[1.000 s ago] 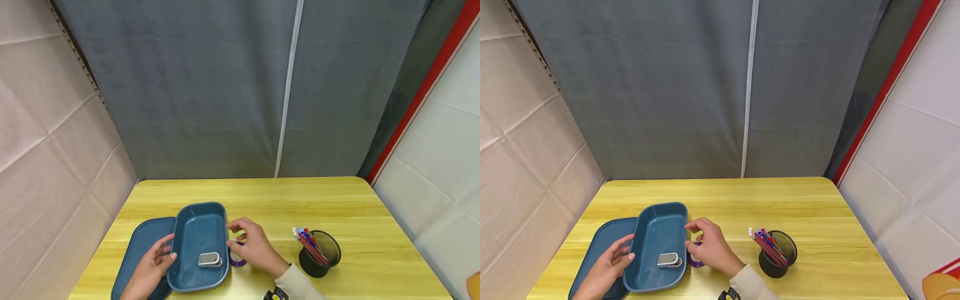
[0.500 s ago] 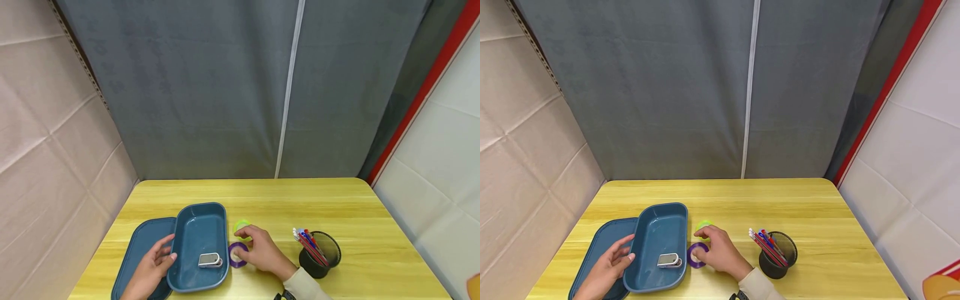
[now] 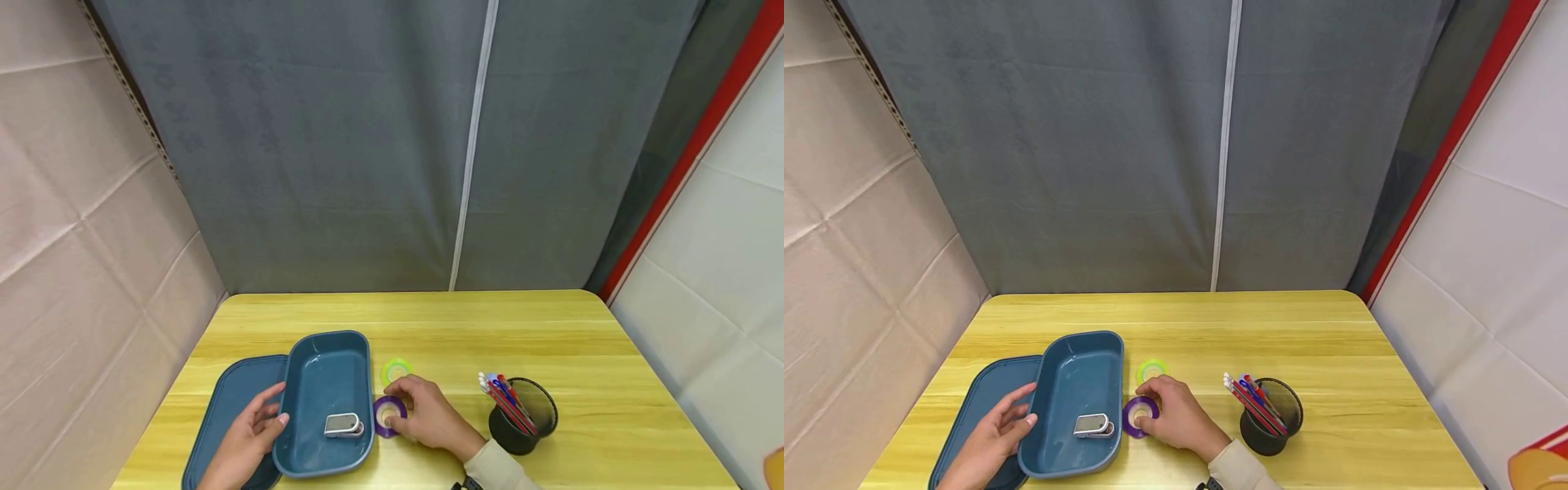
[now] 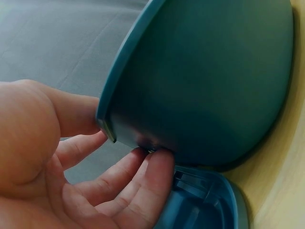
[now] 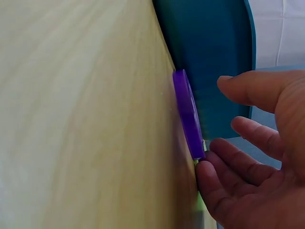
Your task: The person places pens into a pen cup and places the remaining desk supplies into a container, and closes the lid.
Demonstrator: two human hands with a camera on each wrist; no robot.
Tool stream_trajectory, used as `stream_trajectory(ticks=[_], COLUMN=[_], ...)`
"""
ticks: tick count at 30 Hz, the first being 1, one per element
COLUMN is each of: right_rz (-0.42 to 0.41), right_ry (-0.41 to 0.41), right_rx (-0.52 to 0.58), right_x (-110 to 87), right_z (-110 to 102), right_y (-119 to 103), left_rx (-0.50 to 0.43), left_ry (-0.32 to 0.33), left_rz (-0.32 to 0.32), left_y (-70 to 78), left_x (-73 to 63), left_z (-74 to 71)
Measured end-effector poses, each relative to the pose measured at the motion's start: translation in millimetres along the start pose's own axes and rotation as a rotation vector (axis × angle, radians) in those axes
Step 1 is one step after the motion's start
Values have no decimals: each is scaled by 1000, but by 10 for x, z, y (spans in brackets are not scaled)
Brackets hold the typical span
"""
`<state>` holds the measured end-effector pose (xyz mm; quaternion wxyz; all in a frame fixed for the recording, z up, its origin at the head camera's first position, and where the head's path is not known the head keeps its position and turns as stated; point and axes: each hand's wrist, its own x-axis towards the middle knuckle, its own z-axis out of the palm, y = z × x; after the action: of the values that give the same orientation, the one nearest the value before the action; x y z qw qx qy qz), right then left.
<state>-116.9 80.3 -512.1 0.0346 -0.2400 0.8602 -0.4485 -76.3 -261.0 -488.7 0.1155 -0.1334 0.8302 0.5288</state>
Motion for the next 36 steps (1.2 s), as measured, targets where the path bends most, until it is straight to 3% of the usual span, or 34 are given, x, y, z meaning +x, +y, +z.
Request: stream_trajectory(ticks=[15,36], right_rz=[-42,-7], right_ry=[-90,-94], right_rx=[-112,-143], right_x=[-38,-54], right_z=[36,16], right_y=[68,31], left_rx=[11,-5], left_ry=[-3,10], left_rz=[-4,-9], left_y=[-6,-18], left_x=[9,-9], left_z=[0,2])
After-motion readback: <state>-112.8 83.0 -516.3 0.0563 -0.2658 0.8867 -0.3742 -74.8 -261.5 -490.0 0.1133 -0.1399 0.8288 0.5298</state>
